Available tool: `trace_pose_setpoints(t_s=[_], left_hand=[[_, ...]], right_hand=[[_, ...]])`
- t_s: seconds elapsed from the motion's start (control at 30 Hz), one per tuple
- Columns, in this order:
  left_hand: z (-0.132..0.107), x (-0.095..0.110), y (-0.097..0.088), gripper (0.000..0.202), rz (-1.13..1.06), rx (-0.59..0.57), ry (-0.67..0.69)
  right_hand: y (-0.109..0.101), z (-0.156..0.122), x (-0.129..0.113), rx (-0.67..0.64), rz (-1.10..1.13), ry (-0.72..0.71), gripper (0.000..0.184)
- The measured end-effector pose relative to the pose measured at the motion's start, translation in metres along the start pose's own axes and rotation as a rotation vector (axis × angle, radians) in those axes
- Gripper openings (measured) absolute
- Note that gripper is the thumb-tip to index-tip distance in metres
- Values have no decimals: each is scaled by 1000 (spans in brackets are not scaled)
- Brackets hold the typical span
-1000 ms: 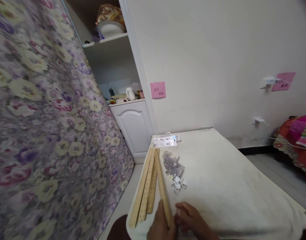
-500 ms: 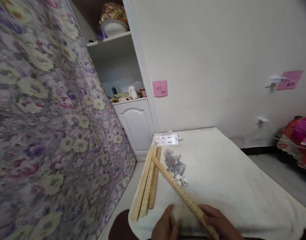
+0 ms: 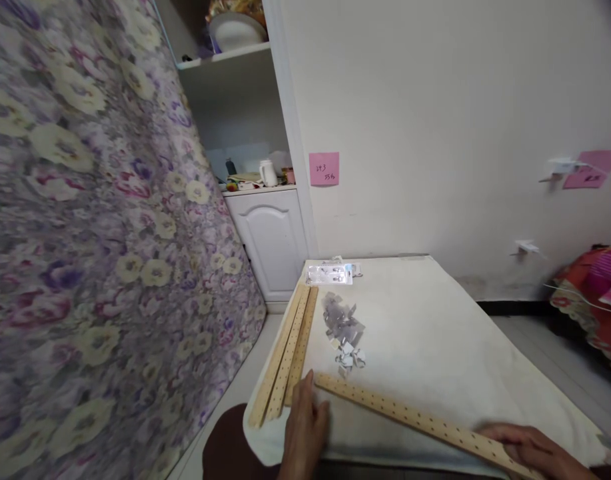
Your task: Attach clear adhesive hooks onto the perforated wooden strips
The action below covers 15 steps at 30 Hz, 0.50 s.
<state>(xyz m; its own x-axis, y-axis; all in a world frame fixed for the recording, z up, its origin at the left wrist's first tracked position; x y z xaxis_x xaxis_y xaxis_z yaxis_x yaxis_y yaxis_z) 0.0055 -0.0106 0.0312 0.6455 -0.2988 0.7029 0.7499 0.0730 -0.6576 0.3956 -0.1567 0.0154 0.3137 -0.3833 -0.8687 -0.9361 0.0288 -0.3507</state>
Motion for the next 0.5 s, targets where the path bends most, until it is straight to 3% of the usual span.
trace_pose_setpoints(t_s=[0.07, 0.2, 0.37, 0.5], left_hand=[[2, -7, 10, 56, 11, -11, 12], [4, -17, 21, 55, 53, 18, 42], [12, -16, 21, 49, 84, 31, 63], [19, -8, 22, 39, 84, 32, 100]], right_hand=[[-2, 6, -6, -70, -59, -87, 46], [-11, 17, -12, 38, -234, -263, 56], [-19, 22, -24, 103, -385, -357, 31], [-25, 32, -25, 60, -447, -449, 30]])
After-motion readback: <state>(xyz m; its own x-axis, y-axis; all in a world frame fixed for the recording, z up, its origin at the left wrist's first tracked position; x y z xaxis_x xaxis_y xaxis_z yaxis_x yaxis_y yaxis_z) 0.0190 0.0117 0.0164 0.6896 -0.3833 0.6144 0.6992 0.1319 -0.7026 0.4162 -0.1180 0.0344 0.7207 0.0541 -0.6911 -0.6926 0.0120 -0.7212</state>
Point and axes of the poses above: each hand's wrist, its own z-axis towards the middle knuckle, its own y-axis out of the palm, x = y × z, the point moved 2 cm from there along z, towards the middle knuckle, and after that the axes turned 2 degrees about -z, right-handed, at the moved point
